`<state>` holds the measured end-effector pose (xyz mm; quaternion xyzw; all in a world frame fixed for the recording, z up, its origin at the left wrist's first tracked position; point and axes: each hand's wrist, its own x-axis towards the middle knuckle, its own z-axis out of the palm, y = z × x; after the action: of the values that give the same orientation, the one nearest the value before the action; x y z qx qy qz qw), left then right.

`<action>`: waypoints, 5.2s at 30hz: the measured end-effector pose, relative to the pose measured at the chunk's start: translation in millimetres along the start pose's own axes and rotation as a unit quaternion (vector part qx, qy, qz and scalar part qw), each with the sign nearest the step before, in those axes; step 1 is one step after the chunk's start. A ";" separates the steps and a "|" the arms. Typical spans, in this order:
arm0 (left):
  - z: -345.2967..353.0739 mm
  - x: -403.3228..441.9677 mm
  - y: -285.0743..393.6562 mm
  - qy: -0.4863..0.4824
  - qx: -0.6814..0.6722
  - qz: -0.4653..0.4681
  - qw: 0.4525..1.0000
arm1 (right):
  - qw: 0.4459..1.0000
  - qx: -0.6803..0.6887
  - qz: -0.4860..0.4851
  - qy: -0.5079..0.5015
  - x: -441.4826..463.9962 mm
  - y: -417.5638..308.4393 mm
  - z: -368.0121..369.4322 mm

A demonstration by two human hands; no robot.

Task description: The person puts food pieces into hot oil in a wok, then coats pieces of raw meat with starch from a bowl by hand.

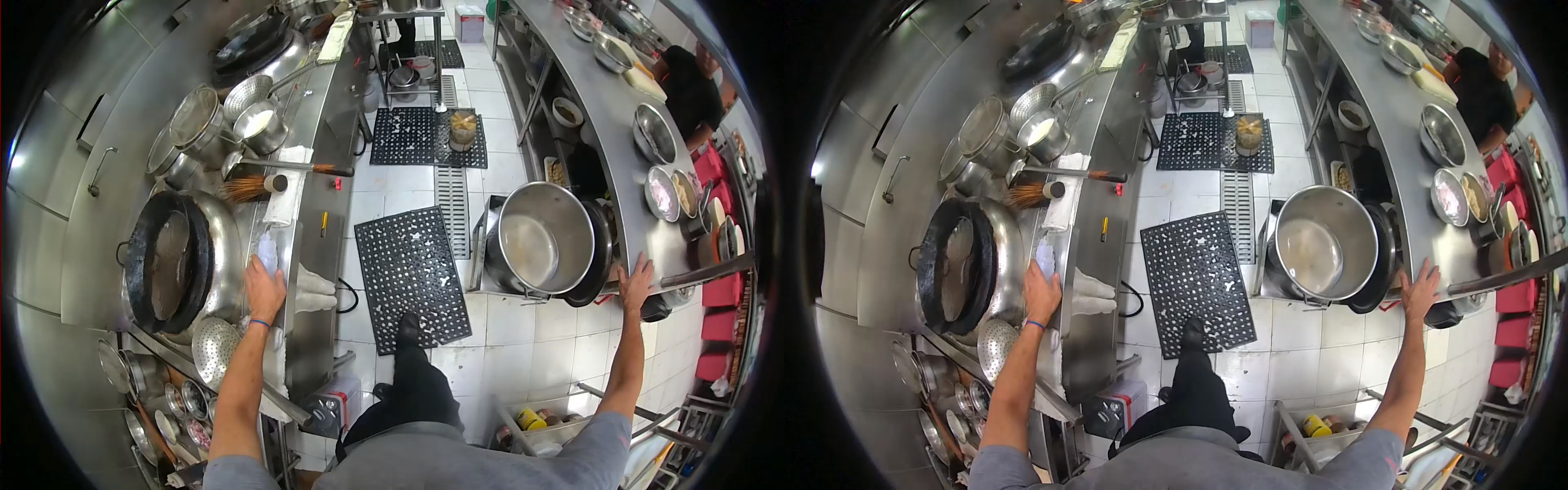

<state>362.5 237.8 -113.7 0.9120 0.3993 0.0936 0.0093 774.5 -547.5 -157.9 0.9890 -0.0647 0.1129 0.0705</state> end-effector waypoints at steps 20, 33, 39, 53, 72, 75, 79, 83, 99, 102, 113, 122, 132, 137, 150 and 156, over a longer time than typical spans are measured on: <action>-11.9 -3.4 11.4 -0.013 0.013 -0.030 0.999 | 1.000 0.015 0.019 -0.017 -3.0 -8.1 -15.2; -15.7 -3.8 9.7 -0.045 -0.034 -0.021 0.998 | 1.000 -0.007 0.003 -0.007 0.1 -3.8 -2.9; -14.4 6.7 10.3 -0.077 -0.043 -0.032 0.996 | 0.999 -0.026 0.016 -0.045 7.9 -7.1 -3.8; -14.8 9.0 10.3 -0.072 -0.008 -0.032 0.997 | 0.999 -0.006 0.025 -0.048 5.4 -6.5 -2.3; -2.3 1.9 2.2 -0.038 -0.009 -0.006 0.999 | 0.998 -0.051 0.005 -0.021 1.1 -5.0 -0.4; -2.5 1.4 2.5 -0.036 -0.002 -0.013 0.999 | 0.999 -0.043 0.014 -0.028 3.8 -10.9 -1.5; -4.5 -0.9 2.8 -0.035 0.001 -0.003 0.999 | 0.998 -0.042 0.025 -0.042 3.5 -12.1 -5.8; -11.9 1.4 5.7 -0.052 -0.005 -0.021 0.998 | 0.998 -0.041 0.027 -0.041 2.5 -15.3 -10.6; -79.3 89.3 111.8 0.167 -0.206 -0.094 0.960 | 0.989 -0.011 0.080 -0.120 10.3 -24.6 -23.3; -80.9 139.0 190.2 0.120 -0.349 -0.069 0.927 | 0.981 0.018 0.108 -0.160 13.2 -33.2 -35.7; -63.7 238.0 291.4 0.052 -0.490 -0.003 0.870 | 0.989 0.108 -0.102 0.012 197.5 -227.4 -36.9; -44.0 288.7 265.4 0.036 -0.427 -0.079 0.900 | 0.996 0.005 -0.039 -0.082 379.7 -298.4 30.3; 26.4 378.5 295.3 0.011 -0.400 -0.150 0.904 | 0.998 -0.028 -0.021 -0.045 458.7 -339.3 48.9; 53.4 446.1 327.1 -0.022 -0.397 -0.146 0.906 | 0.998 -0.044 -0.014 -0.048 464.5 -344.1 50.6; 83.8 529.1 348.0 -0.111 -0.332 -0.053 0.935 | 0.998 -0.034 -0.020 -0.039 466.8 -344.0 52.7; 84.8 548.6 359.8 -0.127 -0.322 -0.020 0.938 | 0.998 -0.042 -0.016 -0.041 467.2 -343.7 60.0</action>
<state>1003.1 398.2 -74.3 0.8563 0.3612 0.1009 0.3551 1288.1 -271.7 -150.1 0.9898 -0.0566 0.0687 0.1109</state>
